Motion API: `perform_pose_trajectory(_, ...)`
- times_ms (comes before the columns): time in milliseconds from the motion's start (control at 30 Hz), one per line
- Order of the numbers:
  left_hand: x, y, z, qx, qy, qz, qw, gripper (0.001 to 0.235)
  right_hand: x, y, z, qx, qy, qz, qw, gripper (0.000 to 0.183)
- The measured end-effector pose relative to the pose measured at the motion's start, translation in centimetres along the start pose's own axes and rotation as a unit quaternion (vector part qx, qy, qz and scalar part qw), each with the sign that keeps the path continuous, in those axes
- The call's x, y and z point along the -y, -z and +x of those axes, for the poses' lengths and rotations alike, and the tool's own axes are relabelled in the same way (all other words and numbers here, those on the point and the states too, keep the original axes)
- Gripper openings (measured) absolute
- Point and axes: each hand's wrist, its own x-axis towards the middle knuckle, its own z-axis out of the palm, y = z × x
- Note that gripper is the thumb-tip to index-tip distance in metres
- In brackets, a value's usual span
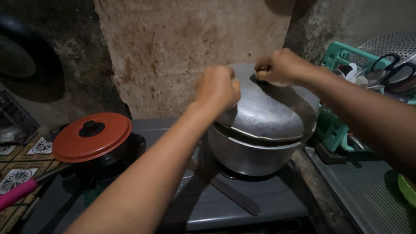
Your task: The person removes the lid from a pot on a gas stove and stirs a yellow liquid with a wooden spatula. The person continues to stir the contents of the pot for the remainder of the clip.
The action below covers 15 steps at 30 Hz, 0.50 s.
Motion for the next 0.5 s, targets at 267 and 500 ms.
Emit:
perform_pose_trajectory(267, -0.3, 0.1, 0.9, 0.022, -0.068, 0.050, 0.996, 0.042, 0.8, 1.6, -0.1, -0.039, 0.075, 0.003, 0.996, 0.042)
perform_pose_trajectory(500, 0.2, 0.6, 0.9, 0.009, -0.082, 0.090, 0.993, 0.047, 2.9, 2.4, 0.0, -0.040, 0.082, -0.001, 0.996, 0.040)
